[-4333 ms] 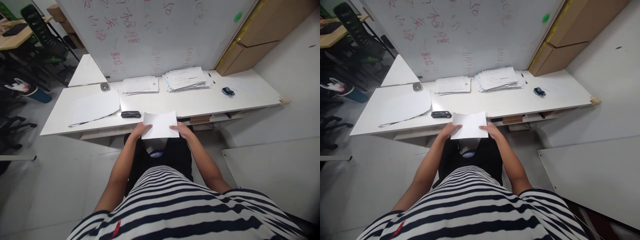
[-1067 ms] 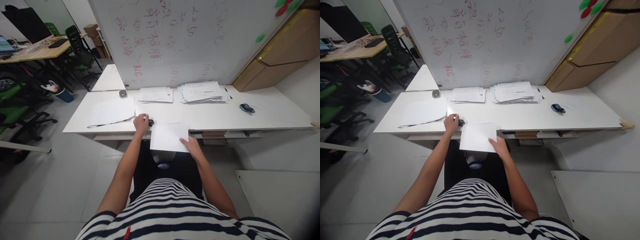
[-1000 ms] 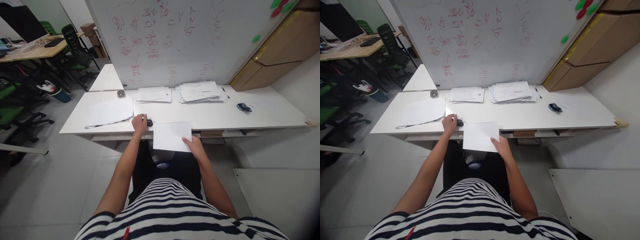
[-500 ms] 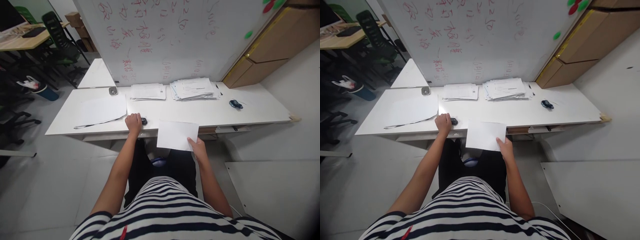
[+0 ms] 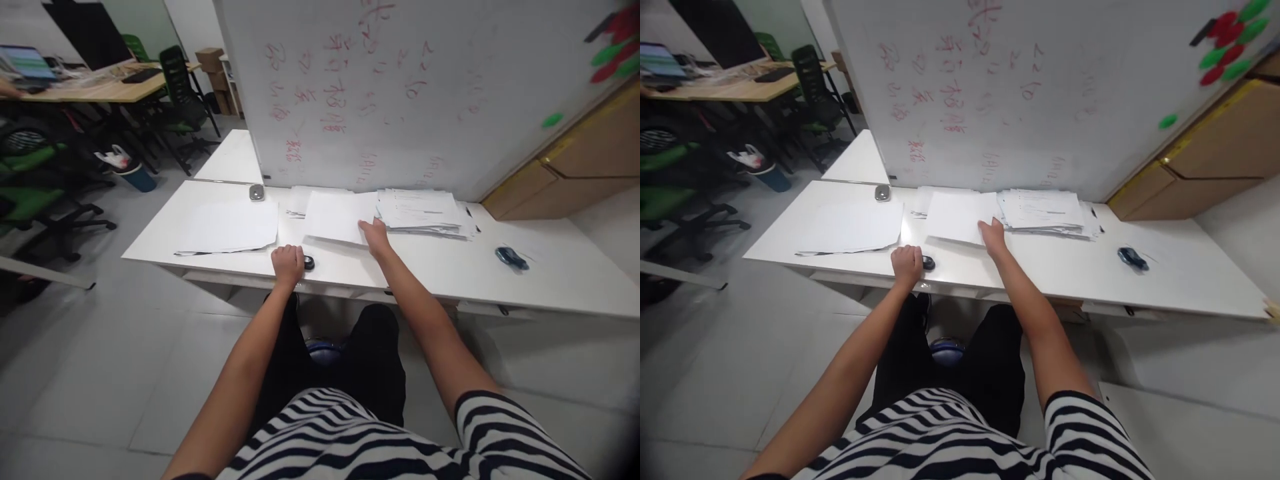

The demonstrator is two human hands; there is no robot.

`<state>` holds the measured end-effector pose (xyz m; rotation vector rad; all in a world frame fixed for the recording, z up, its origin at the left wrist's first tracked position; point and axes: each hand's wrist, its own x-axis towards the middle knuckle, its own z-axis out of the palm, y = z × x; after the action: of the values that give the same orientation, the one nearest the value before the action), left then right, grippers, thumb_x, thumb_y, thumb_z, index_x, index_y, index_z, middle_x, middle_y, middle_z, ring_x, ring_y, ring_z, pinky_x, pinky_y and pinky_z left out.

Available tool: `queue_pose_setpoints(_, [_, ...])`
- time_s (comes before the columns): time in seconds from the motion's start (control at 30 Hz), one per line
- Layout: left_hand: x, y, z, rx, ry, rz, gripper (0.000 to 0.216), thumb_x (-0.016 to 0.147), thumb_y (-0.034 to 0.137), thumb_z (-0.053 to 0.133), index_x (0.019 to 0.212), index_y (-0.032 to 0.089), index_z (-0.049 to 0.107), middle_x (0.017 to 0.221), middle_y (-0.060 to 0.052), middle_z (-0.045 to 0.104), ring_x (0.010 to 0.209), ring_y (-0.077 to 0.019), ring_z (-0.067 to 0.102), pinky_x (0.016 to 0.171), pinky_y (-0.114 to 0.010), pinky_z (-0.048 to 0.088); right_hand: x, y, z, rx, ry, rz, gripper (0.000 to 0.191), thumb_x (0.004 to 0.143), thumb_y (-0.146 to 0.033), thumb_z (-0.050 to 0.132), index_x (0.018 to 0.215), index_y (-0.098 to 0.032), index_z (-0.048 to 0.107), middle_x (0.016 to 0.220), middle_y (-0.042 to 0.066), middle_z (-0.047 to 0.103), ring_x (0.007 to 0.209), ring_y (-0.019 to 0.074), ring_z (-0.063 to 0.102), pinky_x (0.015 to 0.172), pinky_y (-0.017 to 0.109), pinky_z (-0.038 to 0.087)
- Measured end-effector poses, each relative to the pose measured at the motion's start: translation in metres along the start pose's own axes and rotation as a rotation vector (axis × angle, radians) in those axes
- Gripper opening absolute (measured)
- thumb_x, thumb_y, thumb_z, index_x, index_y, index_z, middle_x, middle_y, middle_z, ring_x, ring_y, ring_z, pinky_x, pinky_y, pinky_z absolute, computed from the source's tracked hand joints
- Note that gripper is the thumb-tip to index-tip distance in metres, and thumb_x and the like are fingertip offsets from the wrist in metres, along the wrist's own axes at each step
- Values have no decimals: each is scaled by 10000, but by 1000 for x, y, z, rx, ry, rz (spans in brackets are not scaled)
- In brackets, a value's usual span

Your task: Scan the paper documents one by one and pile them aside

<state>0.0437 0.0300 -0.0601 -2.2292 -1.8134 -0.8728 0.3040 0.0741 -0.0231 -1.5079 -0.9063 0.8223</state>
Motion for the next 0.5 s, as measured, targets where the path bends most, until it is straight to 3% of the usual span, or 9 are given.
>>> queue_pose_setpoints(0.13, [0,1,-1,27,12,11,352,953,292,341,684,194,545,714,-74,579,758,-215,490,761,-375,265,77,-19,61,-231,-21,86,337,678,-177,571,1006,-115,615,958,103,678,846,226,630,771,349,533])
queue_pose_setpoints(0.23, [0,1,-2,27,15,21,340,948,282,357,675,195,540,704,-68,576,747,-209,488,756,-367,270,97,-23,82,-289,93,39,525,704,-164,540,1222,-94,491,1241,192,546,1083,279,558,922,407,468])
queue_pose_setpoints(0.37, [0,-1,-2,27,20,24,341,947,268,351,657,199,516,690,-63,566,732,-206,477,754,-364,273,82,-7,65,-594,262,-321,560,814,-201,448,1358,-111,352,1501,213,232,1369,282,286,1078,462,308])
queue_pose_setpoints(0.43, [0,-2,-2,30,16,34,339,947,269,346,658,202,510,691,-63,565,732,-209,474,747,-365,270,71,6,40,-784,268,-499,519,855,-209,405,1367,-145,354,1530,179,198,1422,258,168,1113,506,219])
queue_pose_setpoints(0.5, [1,-3,-1,32,10,43,336,947,272,342,664,203,509,699,-64,565,735,-212,472,740,-366,266,65,18,6,-940,275,-571,495,880,-205,372,1374,-180,359,1540,143,209,1442,233,88,1129,543,118])
